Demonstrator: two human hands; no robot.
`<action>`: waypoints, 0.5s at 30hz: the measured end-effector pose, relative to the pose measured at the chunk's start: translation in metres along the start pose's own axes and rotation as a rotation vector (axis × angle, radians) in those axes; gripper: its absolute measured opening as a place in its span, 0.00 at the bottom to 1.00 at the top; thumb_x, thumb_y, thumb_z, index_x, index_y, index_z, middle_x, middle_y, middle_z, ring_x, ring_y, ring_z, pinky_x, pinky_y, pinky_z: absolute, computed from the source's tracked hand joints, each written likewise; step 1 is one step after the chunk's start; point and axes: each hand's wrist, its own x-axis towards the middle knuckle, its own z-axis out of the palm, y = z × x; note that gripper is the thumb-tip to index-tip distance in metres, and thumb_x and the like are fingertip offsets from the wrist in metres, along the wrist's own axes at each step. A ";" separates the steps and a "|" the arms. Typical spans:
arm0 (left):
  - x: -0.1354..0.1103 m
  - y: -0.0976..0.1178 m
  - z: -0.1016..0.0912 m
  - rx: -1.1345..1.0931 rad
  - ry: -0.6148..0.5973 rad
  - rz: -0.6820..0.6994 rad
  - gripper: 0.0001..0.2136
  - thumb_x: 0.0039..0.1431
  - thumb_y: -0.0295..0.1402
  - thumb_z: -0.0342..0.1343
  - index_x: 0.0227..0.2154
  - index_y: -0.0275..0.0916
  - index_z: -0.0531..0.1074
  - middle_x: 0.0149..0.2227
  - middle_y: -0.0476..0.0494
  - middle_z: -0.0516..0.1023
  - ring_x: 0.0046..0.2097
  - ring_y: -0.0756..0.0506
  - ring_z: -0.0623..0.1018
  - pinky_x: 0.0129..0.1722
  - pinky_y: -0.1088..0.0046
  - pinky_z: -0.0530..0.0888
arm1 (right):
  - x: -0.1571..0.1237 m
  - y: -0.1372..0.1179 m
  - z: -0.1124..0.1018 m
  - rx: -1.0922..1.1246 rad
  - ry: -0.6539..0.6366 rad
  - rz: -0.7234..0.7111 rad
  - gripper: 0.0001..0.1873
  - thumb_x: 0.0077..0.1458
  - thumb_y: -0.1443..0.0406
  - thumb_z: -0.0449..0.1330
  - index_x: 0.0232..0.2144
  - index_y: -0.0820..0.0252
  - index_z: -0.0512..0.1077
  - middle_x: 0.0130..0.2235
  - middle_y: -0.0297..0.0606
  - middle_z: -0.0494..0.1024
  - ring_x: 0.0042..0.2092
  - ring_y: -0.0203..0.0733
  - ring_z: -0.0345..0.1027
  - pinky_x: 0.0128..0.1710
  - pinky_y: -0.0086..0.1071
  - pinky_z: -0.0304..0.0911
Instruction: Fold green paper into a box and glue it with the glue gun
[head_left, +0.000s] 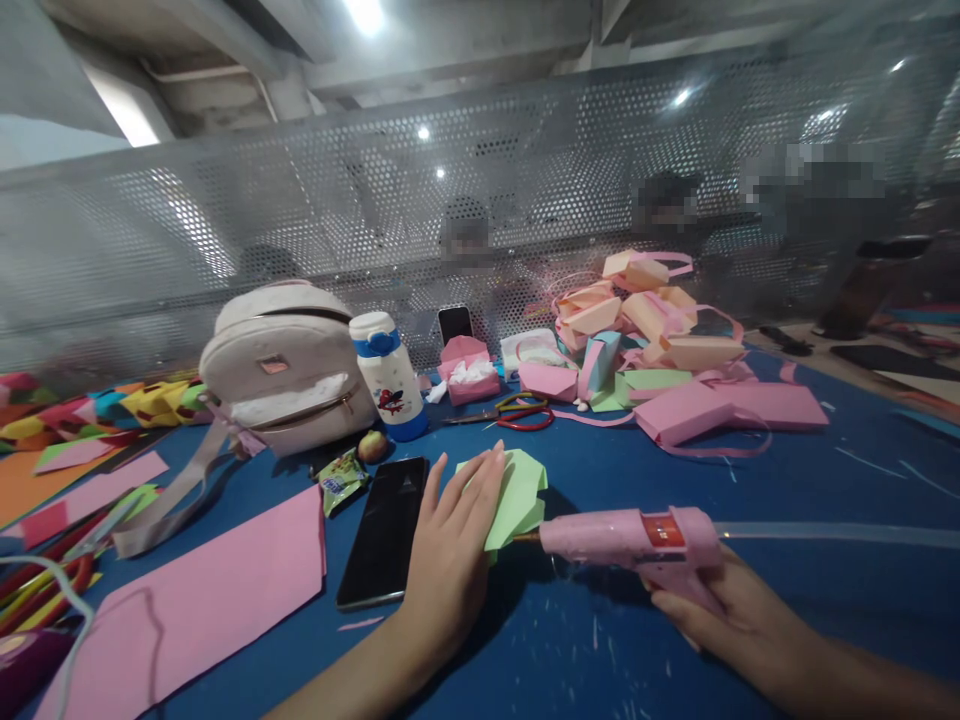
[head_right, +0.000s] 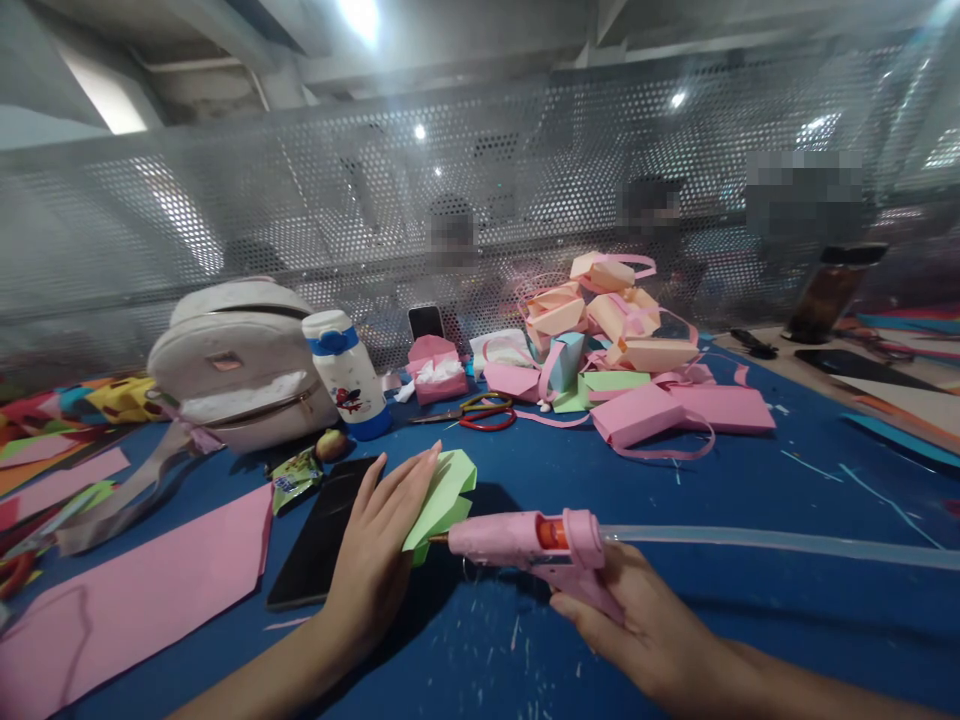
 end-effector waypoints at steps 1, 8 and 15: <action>0.000 0.000 0.000 -0.004 -0.001 0.000 0.27 0.67 0.24 0.36 0.69 0.35 0.45 0.65 0.37 0.64 0.65 0.41 0.63 0.66 0.55 0.47 | 0.001 0.000 0.000 -0.004 -0.002 -0.006 0.14 0.55 0.53 0.59 0.29 0.57 0.74 0.19 0.32 0.65 0.21 0.36 0.59 0.17 0.26 0.59; -0.001 -0.001 -0.002 -0.026 -0.021 0.001 0.25 0.70 0.29 0.34 0.69 0.34 0.45 0.66 0.37 0.63 0.66 0.41 0.61 0.66 0.55 0.46 | 0.001 0.011 -0.002 -0.008 -0.018 -0.038 0.15 0.58 0.53 0.56 0.32 0.58 0.74 0.20 0.31 0.65 0.21 0.35 0.58 0.18 0.27 0.57; -0.001 -0.002 -0.003 -0.057 -0.019 -0.010 0.25 0.71 0.29 0.33 0.69 0.36 0.44 0.66 0.38 0.62 0.65 0.41 0.62 0.66 0.55 0.47 | 0.001 0.013 -0.004 0.045 -0.030 0.030 0.17 0.59 0.52 0.56 0.31 0.58 0.74 0.20 0.32 0.66 0.21 0.35 0.58 0.19 0.27 0.58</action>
